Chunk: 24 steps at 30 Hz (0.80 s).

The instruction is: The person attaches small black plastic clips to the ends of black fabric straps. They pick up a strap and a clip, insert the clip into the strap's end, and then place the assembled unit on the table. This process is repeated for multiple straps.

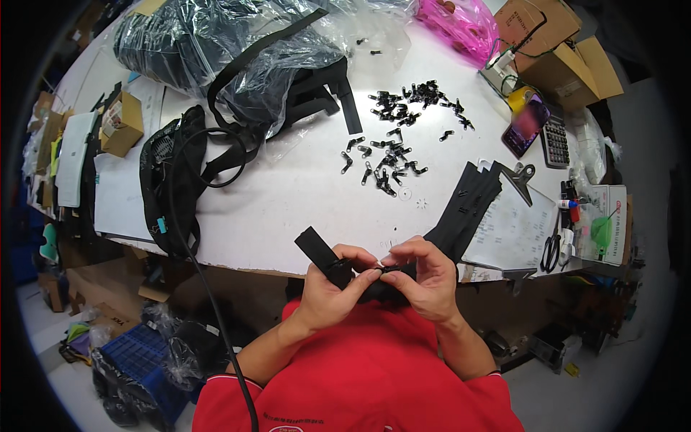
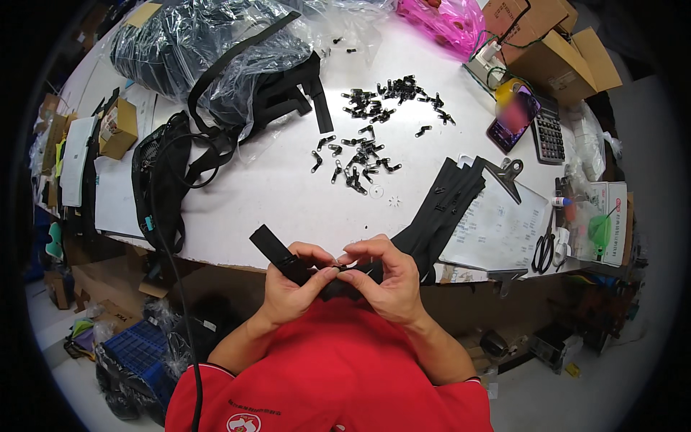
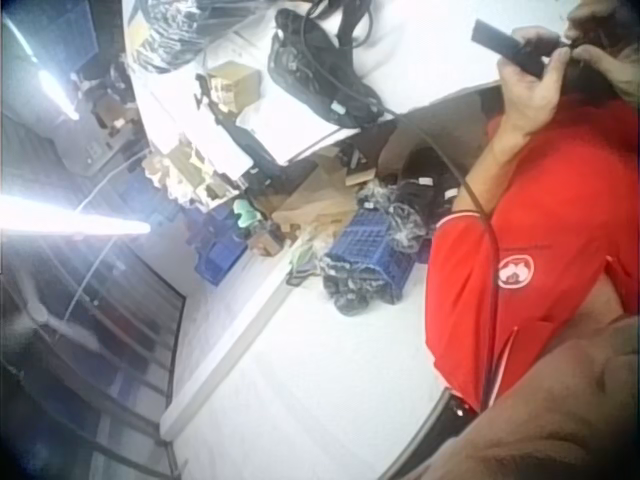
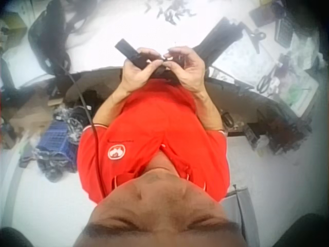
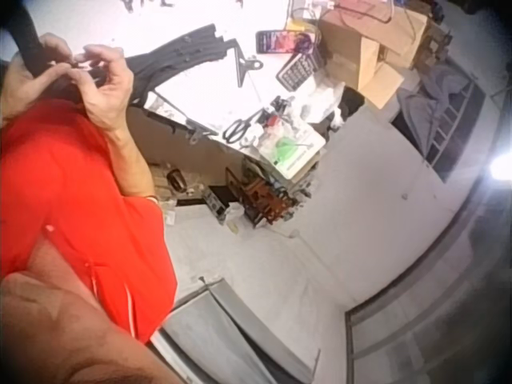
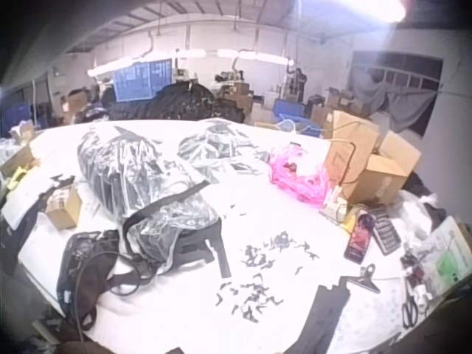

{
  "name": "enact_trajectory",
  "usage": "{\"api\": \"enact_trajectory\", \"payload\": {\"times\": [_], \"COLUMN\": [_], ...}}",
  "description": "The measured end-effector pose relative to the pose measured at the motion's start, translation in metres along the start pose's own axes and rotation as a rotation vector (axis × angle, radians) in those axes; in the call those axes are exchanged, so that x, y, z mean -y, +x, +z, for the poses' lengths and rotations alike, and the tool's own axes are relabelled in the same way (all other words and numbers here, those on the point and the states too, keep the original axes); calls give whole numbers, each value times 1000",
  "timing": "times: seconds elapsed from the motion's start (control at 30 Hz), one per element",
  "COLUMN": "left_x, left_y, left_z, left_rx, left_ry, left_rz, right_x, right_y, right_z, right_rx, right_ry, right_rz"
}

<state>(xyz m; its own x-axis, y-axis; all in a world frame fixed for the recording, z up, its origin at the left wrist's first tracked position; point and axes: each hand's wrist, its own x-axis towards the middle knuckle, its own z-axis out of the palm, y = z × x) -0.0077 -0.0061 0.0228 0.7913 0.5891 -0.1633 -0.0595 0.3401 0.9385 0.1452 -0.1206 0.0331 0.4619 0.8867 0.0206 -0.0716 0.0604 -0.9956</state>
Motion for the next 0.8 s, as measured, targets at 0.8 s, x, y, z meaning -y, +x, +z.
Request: {"api": "enact_trajectory", "payload": {"times": [0.8], "left_x": [3], "left_y": [7], "left_z": [2], "left_rx": [-64], "left_ry": [168], "left_rz": [276], "right_x": [6], "right_y": [-8], "right_z": [18], "right_rx": [-219], "right_ry": [-491], "right_rz": [-381]}}
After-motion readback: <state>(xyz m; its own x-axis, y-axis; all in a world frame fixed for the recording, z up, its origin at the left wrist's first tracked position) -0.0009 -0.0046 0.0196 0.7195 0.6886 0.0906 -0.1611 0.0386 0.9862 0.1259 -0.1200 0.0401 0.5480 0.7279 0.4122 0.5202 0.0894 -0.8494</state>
